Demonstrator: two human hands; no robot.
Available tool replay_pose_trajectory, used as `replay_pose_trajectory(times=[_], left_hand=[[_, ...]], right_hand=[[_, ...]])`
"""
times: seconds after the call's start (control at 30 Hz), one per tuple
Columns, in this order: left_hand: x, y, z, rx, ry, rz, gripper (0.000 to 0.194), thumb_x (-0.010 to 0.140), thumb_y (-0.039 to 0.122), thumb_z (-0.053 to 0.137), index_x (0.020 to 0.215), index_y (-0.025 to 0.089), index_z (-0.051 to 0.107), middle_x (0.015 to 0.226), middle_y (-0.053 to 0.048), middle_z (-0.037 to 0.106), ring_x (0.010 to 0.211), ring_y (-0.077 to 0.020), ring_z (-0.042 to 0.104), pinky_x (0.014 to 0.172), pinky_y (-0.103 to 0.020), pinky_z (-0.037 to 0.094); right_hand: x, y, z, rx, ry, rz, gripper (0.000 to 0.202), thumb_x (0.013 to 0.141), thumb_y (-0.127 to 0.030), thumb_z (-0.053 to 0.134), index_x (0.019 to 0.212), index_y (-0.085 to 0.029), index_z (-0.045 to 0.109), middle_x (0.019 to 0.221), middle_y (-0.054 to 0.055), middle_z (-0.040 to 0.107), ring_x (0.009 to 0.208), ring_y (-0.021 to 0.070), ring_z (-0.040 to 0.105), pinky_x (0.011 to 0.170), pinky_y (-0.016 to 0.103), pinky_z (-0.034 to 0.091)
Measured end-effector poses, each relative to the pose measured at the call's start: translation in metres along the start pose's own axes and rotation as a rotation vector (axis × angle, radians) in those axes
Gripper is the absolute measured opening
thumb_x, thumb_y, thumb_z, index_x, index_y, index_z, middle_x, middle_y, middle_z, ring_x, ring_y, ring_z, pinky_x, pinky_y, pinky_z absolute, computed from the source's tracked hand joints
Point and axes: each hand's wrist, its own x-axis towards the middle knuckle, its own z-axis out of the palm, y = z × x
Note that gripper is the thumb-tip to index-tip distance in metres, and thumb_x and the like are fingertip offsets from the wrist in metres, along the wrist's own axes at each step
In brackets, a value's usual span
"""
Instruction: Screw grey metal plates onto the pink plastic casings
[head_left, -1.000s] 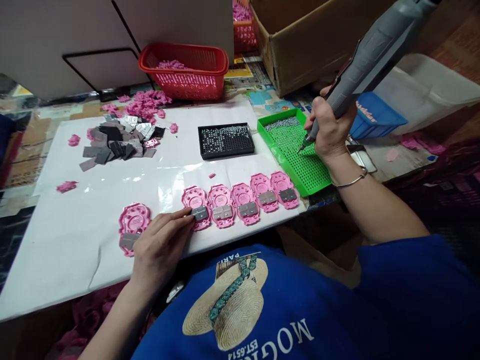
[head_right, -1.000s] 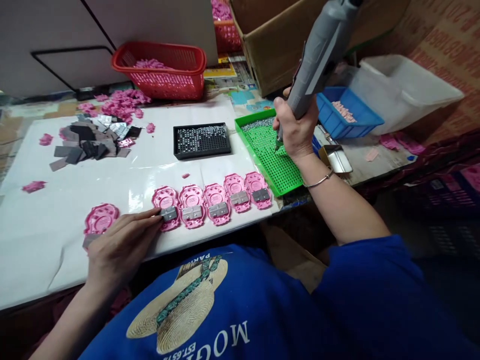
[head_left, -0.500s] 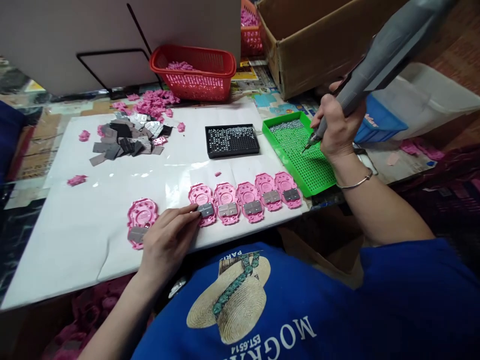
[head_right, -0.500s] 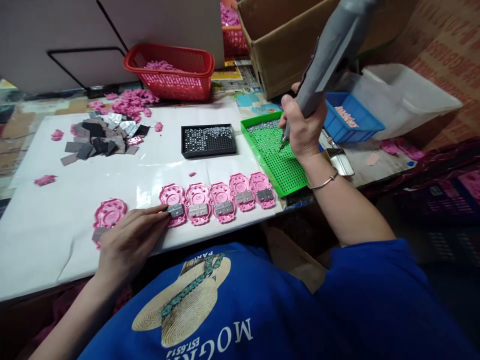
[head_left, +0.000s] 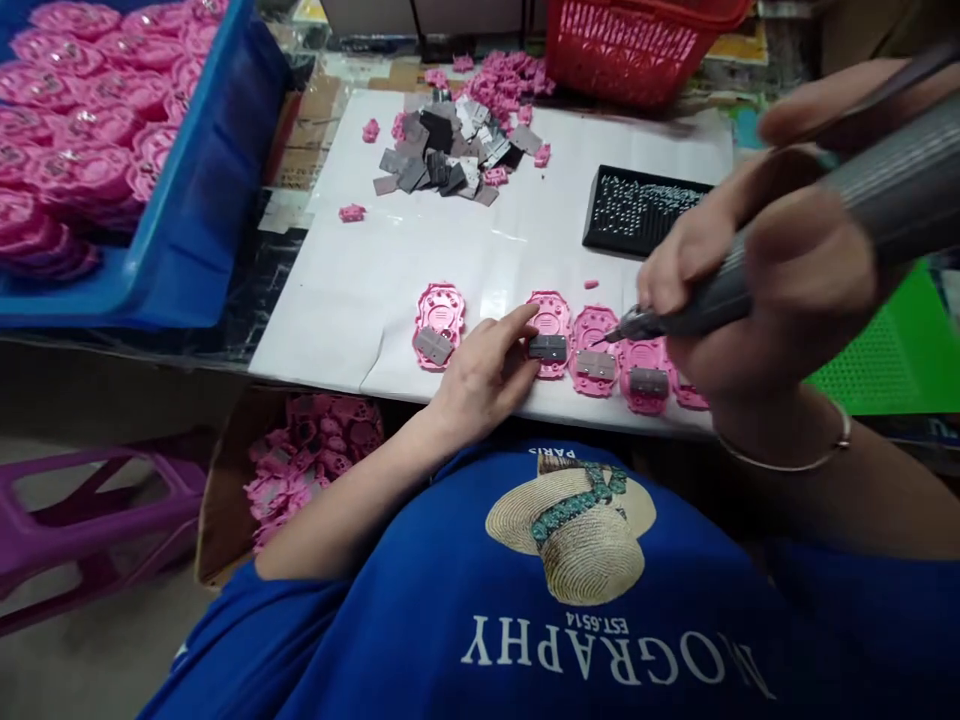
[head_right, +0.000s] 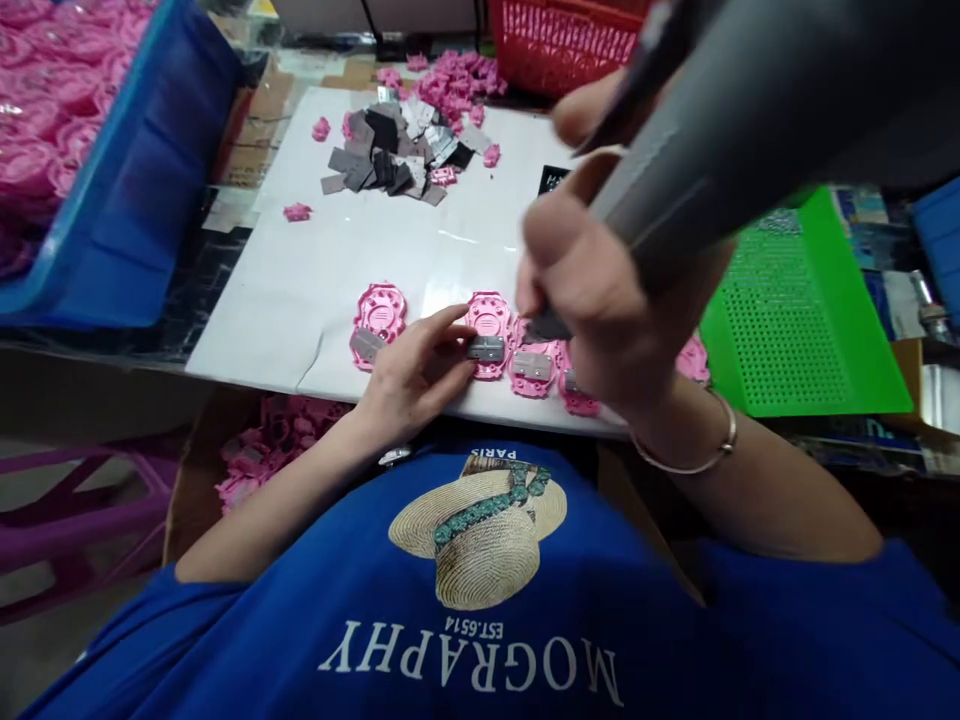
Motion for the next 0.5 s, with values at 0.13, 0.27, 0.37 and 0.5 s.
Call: replay_pose_trajectory(times=[0.13,0.27,0.37,0.5], left_hand=[[0.000,0.000,0.001,-0.020,0.003,-0.014,0.052,0.089,0.013,0.057,0.139,0.013,0.043,0.113,-0.010,0.068,0.099,-0.0174,0.064,0.088,-0.032,0.053],[0.000,-0.002,0.002,-0.025,0.012,0.004,0.051,0.089,0.014,0.055,0.139,0.014,0.043,0.113,-0.010,0.067,0.100,-0.0178,0.063,0.087,-0.032,0.052],[-0.001,-0.003,0.002,-0.045,0.024,0.014,0.050,0.090,0.014,0.055,0.139,0.014,0.044,0.112,-0.009,0.067,0.100,-0.0177,0.063,0.088,-0.032,0.052],[0.000,-0.001,0.001,-0.071,0.007,-0.001,0.050,0.090,0.013,0.053,0.139,0.013,0.043,0.112,-0.009,0.067,0.100,-0.0176,0.063,0.090,-0.032,0.051]], right_hand=[[-0.001,0.016,0.033,0.077,0.014,-0.140,0.017,0.080,-0.036,0.073,0.096,-0.032,0.069,0.071,-0.005,0.054,0.046,0.0076,0.045,0.035,0.023,0.040],[-0.001,0.026,0.042,0.137,0.004,-0.105,0.017,0.080,-0.032,0.072,0.096,-0.032,0.068,0.062,-0.007,0.048,0.044,0.0074,0.044,0.036,0.022,0.039],[-0.001,0.026,0.045,0.179,0.023,-0.077,0.022,0.075,-0.032,0.077,0.095,-0.027,0.068,0.061,-0.006,0.047,0.042,0.0084,0.046,0.034,0.024,0.037],[-0.002,0.026,0.045,0.196,0.036,-0.054,0.025,0.073,-0.031,0.077,0.096,-0.026,0.069,0.079,-0.004,0.061,0.043,0.0058,0.048,0.034,0.024,0.037]])
